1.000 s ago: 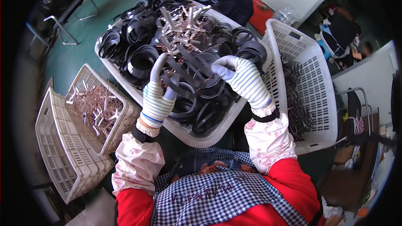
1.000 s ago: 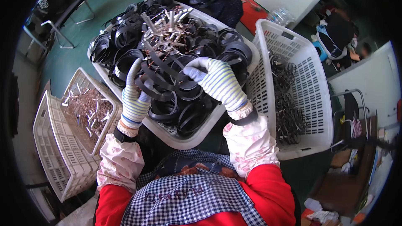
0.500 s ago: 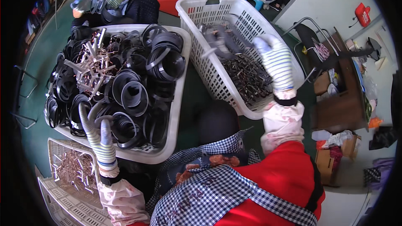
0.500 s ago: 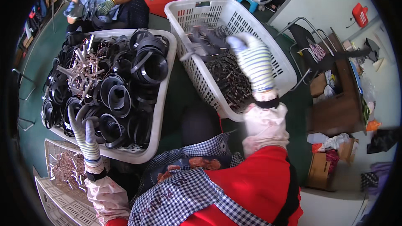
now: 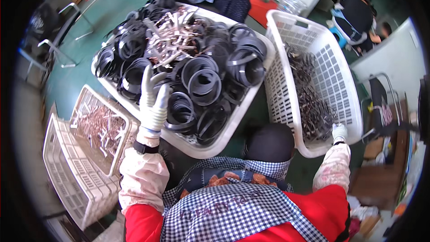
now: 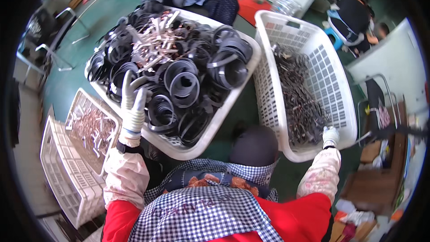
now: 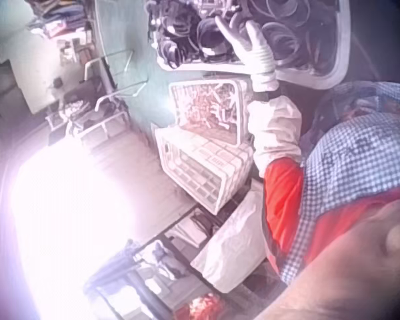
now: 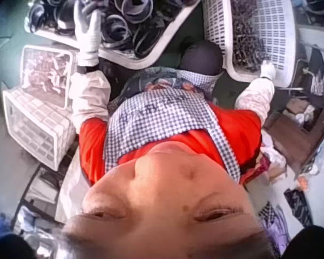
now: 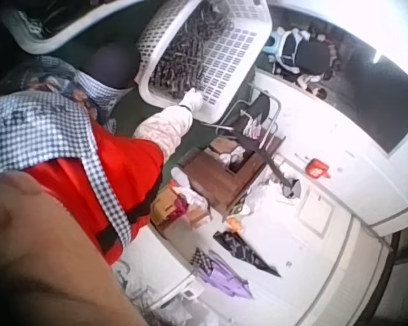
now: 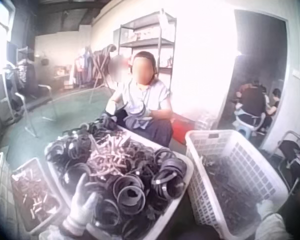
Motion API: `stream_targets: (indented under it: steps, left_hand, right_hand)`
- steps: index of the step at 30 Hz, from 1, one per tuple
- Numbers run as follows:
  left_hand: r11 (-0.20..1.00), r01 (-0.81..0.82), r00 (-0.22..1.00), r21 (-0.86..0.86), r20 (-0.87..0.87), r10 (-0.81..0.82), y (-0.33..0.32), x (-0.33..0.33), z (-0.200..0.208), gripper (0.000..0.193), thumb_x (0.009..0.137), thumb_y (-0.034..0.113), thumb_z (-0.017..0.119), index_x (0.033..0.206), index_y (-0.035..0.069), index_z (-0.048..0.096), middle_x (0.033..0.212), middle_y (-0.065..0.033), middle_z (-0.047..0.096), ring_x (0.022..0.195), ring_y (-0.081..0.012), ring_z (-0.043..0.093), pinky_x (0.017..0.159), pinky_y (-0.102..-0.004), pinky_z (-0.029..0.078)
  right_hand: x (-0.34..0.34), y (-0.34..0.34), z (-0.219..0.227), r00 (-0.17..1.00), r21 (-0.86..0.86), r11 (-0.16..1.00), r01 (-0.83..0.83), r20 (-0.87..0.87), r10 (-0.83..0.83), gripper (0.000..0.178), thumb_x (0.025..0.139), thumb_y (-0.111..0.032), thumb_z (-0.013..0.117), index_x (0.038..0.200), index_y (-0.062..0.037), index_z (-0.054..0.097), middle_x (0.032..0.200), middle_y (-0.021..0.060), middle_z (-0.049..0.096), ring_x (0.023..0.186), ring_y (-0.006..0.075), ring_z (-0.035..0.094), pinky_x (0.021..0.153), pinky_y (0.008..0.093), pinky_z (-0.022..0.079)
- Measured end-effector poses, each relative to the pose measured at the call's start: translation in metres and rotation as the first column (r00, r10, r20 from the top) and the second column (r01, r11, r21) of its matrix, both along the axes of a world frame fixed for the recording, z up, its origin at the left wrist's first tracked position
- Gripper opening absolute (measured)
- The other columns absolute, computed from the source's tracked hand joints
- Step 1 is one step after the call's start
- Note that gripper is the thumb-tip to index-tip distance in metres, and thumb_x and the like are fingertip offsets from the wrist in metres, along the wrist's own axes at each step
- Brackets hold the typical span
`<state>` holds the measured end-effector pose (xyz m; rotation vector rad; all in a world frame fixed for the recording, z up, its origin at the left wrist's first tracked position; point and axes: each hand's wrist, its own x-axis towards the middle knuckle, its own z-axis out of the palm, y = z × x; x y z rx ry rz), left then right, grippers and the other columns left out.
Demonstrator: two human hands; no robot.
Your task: Sorting and assembling small plastic ring components and silver wire structures in a manufacturing setting.
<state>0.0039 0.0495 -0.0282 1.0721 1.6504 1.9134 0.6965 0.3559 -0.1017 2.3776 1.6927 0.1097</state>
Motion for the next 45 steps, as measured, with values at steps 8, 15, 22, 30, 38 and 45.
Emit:
stream_targets:
  steps: [8, 15, 22, 30, 38, 45]
  left_hand:
    - [0.995, -0.071, 0.992, -0.074, -0.111, 0.062, -0.012, -0.009, 0.001, 0.058, 0.098, 0.005, 0.063, 0.152, 0.008, 0.043, 0.124, -0.0077, 0.065, 0.086, -0.007, 0.06, 0.08, -0.0235, 0.052]
    - [0.996, -0.081, 0.993, -0.031, -0.084, 0.079, -0.017, -0.009, 0.013, 0.054, 0.096, 0.004, 0.063, 0.148, 0.006, 0.048, 0.114, -0.0064, 0.066, 0.075, -0.0078, 0.059, 0.072, -0.0242, 0.051]
    - [0.993, -0.062, 0.996, -0.097, -0.063, 0.056, -0.027, -0.019, 0.024, 0.051, 0.098, 0.007, 0.062, 0.147, 0.003, 0.049, 0.117, -0.0034, 0.066, 0.086, -0.0055, 0.057, 0.08, -0.0226, 0.05]
    - [0.998, -0.015, 0.998, 0.056, 0.059, 0.011, -0.017, -0.013, 0.029, 0.049, 0.097, 0.012, 0.066, 0.143, 0.002, 0.053, 0.1, -0.0027, 0.064, 0.077, -0.0075, 0.056, 0.073, -0.0244, 0.049]
    - [0.835, 0.098, 0.875, 0.541, 0.353, -0.332, -0.009, -0.013, 0.013, 0.108, 0.087, 0.043, 0.078, 0.165, 0.019, 0.006, 0.166, -0.0174, 0.018, 0.147, -0.037, 0.033, 0.115, -0.0522, 0.038]
    - [0.665, 0.222, 0.668, 0.713, 0.385, -0.636, -0.031, -0.014, 0.041, 0.117, 0.079, 0.035, 0.085, 0.165, 0.021, 0.007, 0.164, -0.0173, 0.023, 0.148, -0.0369, 0.032, 0.118, -0.0514, 0.034]
  right_hand:
    - [-0.377, -0.039, 0.143, 0.3, 0.576, 0.47, -0.669, -0.369, 0.88, 0.03, 0.1, -0.023, 0.062, 0.122, -0.0038, 0.069, 0.116, 0.0181, 0.072, 0.11, 0.0332, 0.068, 0.097, 0.0394, 0.051]
    - [-0.641, -0.086, 0.185, -0.183, 0.648, 0.191, -0.738, -0.464, 0.867, 0.036, 0.097, -0.033, 0.064, 0.123, -0.0086, 0.068, 0.113, 0.02, 0.071, 0.107, 0.0366, 0.068, 0.093, 0.0417, 0.052]
    - [-0.751, -0.101, 0.189, 0.139, 0.36, 0.35, -0.865, -0.5, 0.855, 0.065, 0.086, -0.058, 0.07, 0.137, -0.0174, 0.064, 0.131, 0.0143, 0.068, 0.123, 0.0315, 0.063, 0.106, 0.0411, 0.047]
    - [-0.73, -0.032, 0.221, -0.458, 0.89, 0.384, -0.246, -0.456, 0.763, 0.03, 0.093, -0.033, 0.072, 0.11, -0.0091, 0.075, 0.085, 0.0057, 0.074, 0.07, 0.0155, 0.066, 0.068, 0.027, 0.054]
    - [-0.608, -0.161, 0.161, -0.572, 0.166, 0.695, -0.7, -0.713, -0.405, 0.021, 0.101, -0.027, 0.065, 0.102, -0.0064, 0.067, 0.079, 0.0004, 0.061, 0.074, 0.0103, 0.062, 0.079, 0.0308, 0.06]
    - [-0.564, -0.188, 0.113, -0.429, -0.053, 0.606, -0.793, -0.658, -0.619, 0.021, 0.101, -0.029, 0.066, 0.104, -0.0075, 0.068, 0.086, 0.0018, 0.068, 0.069, 0.0105, 0.062, 0.078, 0.0327, 0.06]
